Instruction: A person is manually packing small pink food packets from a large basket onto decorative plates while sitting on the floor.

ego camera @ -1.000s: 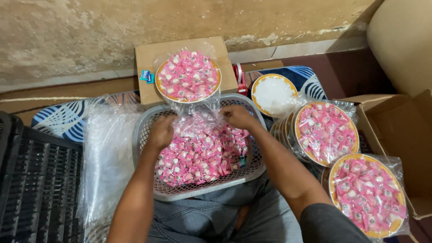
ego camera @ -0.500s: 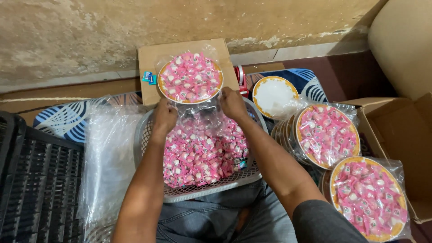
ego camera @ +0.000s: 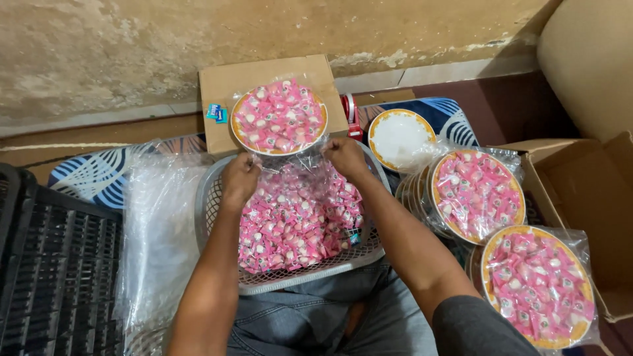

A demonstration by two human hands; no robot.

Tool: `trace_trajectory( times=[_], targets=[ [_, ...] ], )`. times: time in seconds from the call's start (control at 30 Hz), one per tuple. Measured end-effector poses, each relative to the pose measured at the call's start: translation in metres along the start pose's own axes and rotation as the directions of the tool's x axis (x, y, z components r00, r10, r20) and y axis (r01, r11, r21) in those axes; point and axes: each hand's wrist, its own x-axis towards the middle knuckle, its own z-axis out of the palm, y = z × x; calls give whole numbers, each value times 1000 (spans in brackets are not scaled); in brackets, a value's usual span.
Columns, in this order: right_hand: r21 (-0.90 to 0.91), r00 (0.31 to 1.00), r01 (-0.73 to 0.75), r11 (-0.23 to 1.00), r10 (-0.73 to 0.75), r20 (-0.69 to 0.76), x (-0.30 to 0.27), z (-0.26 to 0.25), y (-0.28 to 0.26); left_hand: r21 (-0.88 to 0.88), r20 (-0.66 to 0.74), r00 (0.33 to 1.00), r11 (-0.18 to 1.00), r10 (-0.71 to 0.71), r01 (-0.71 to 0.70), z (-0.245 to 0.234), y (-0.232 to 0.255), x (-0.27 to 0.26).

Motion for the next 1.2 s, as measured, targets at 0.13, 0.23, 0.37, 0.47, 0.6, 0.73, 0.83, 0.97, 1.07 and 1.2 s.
trace_trajectory(
  times=[0.13,0.23,0.37,0.47,0.6,0.73,0.83,0.97,1.07,1.2],
  targets=[
    [590,982,-186,785,154,105,-20,-2,-21,-166,-20,989,976,-146,141,22,-16,3],
    [825,967,-254,505,123,223,-45,-9,-43,-606,50,978,773,-201,190,21,0,-18],
    [932,949,-299,203,170,267,-49,-6,-53,-930,87,987,345,-132,128,22,10,-33],
    [949,936,-304,83,212,281,-47,6,-50,-984,47,984,160,-171,75,34,0,-36],
    [968,938,-247,43,262,227,-40,29,-36,-992,-42,960,125,-275,-7,23,38,-71],
    [975,942,-216,-48,251,221,-32,55,-7,-978,-149,940,184,-306,-96,25,54,-94],
    [976,951,-167,-141,239,197,-32,71,9,-966,-191,933,225,-305,-124,36,40,-105],
    [955,957,-120,-270,224,184,-67,55,-14,-972,-234,934,91,-270,-217,28,41,-128],
    [956,969,-102,-276,188,158,-99,41,-24,-961,-227,930,-88,-288,-262,45,10,-127],
    [980,992,-68,-189,93,86,-111,54,10,-899,31,931,-417,-365,-134,34,10,-145]
  ],
)
